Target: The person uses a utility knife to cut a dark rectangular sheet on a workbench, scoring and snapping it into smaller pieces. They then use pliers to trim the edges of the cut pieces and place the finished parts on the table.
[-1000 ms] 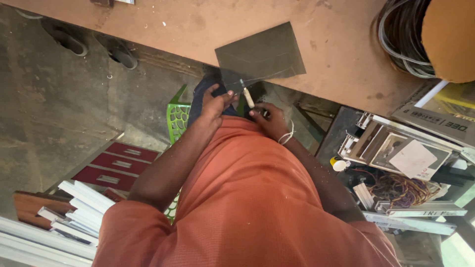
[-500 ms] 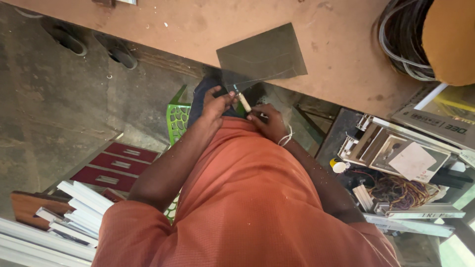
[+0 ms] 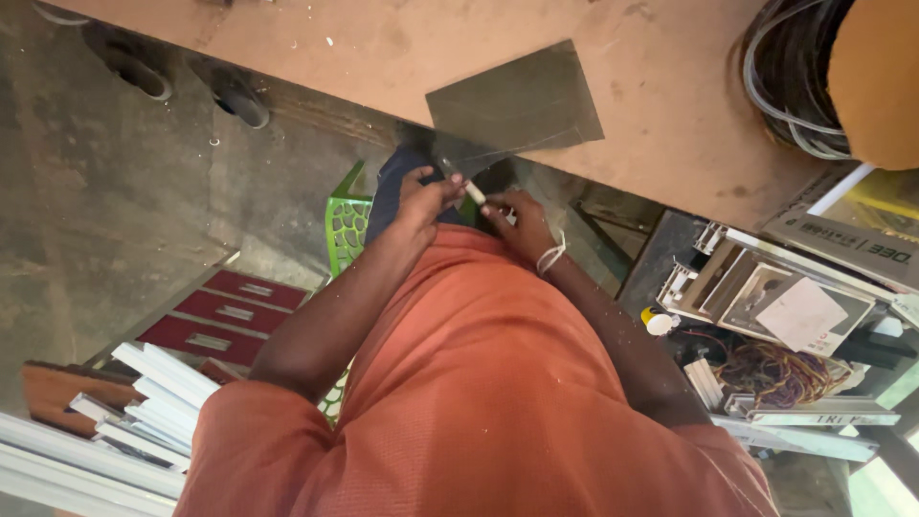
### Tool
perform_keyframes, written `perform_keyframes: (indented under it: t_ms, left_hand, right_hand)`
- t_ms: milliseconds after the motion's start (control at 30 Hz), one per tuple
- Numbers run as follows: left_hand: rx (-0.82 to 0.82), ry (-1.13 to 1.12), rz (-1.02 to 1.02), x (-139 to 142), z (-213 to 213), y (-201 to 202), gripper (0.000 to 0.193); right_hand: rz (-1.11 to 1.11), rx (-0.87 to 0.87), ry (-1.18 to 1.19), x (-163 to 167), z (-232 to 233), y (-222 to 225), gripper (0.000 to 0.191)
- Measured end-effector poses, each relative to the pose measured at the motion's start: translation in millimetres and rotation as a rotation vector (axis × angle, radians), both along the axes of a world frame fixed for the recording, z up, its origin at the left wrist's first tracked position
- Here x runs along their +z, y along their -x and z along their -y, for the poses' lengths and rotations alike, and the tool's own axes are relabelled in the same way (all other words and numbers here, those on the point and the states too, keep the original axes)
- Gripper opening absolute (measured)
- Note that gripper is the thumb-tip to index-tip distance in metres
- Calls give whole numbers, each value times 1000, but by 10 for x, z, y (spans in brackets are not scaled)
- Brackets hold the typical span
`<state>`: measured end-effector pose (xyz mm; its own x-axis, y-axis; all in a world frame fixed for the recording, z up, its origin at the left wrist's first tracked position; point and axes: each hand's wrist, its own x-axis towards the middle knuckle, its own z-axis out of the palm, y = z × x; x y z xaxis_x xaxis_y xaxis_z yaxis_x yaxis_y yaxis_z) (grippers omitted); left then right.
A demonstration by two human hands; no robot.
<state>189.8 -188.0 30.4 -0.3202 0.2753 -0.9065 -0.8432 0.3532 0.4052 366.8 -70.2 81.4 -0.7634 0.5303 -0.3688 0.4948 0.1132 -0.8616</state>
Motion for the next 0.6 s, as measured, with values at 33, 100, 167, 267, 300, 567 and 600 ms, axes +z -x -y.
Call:
perform_keyframes:
  t_ms: [33, 100, 167, 267, 300, 567, 600]
  left_hand:
    - [9, 2, 9, -21, -6, -4, 80]
    - [32, -2, 14, -56, -17, -12, 81]
    - [67, 6, 18, -78, -17, -28, 81]
    - [19, 38, 7, -99, -11, -40, 81]
    - [38, 18, 13, -111, -7, -41, 82]
    - [61, -19, 22, -111, 54, -20, 83]
    - [76, -16, 17, -106, 58, -19, 83]
  right_hand:
    - [37, -21, 7, -32, -4, 4, 24]
    - [-79, -30, 3, -99, -18, 0, 26]
    - [-93, -12, -15, -151, -39, -25, 26]
    - [-24, 25, -56, -174, -69, -82, 24]
    - [-58, 34, -64, -171, -78, -93, 24]
    - [-104, 82, -91, -65, -97, -108, 20]
    - [-78, 77, -79, -64, -95, -107, 18]
